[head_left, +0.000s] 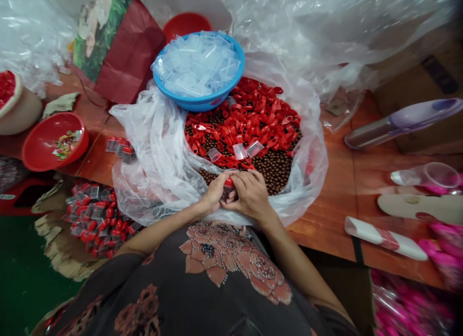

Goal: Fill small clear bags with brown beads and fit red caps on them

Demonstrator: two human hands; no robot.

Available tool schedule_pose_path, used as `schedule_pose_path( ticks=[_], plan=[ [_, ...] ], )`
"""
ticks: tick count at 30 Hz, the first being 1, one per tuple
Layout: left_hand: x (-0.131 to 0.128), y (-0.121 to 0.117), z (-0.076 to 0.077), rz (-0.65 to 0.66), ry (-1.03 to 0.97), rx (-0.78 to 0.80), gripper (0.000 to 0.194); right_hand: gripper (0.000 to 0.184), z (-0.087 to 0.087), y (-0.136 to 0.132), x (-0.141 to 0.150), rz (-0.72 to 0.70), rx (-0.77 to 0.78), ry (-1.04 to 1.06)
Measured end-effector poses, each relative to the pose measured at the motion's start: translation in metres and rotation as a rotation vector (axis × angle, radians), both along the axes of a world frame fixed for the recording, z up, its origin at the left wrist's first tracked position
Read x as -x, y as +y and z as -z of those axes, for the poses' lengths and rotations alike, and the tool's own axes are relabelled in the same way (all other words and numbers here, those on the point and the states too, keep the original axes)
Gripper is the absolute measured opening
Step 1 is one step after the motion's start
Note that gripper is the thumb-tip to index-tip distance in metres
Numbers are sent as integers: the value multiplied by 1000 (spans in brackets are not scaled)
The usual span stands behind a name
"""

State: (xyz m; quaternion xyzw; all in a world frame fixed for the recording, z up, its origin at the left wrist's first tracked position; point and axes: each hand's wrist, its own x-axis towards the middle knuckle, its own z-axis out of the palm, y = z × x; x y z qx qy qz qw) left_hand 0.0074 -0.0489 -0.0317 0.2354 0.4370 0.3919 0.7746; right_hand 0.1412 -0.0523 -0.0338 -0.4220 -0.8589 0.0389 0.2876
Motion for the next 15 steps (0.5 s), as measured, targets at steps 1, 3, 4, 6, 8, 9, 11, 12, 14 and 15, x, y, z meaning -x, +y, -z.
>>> schedule_pose_path(
  ticks=[1,3,4,6,8,9,11,12,14,15],
  plan=[
    [-1,-1,0,-8,4,-4,50,46,1,0,0,1,12,6],
    [-3,0,0,-10,9,-11,50,53,1,-2,-1,7,62,20],
    [-2,1,-2,-5,17,-21,51,61,1,-3,-2,9,103,24],
    [10,8,-10,-17,75,-91,52,80,0,-4,-7,18,201,29],
    [38,21,-22,-114,213,-257,49,92,2,-5,-14,45,285,55],
    [59,31,-30,-204,310,-363,46,91,3,-4,-18,71,311,78],
    [110,54,-43,-455,516,-511,42,76,9,-2,-28,131,338,127],
    [137,66,-48,-595,609,-549,40,65,12,-1,-34,154,342,147],
    [187,88,-55,-811,706,-550,40,50,19,1,-42,176,343,172],
    [208,94,-57,-844,685,-489,42,47,22,2,-46,176,339,179]
  ],
)
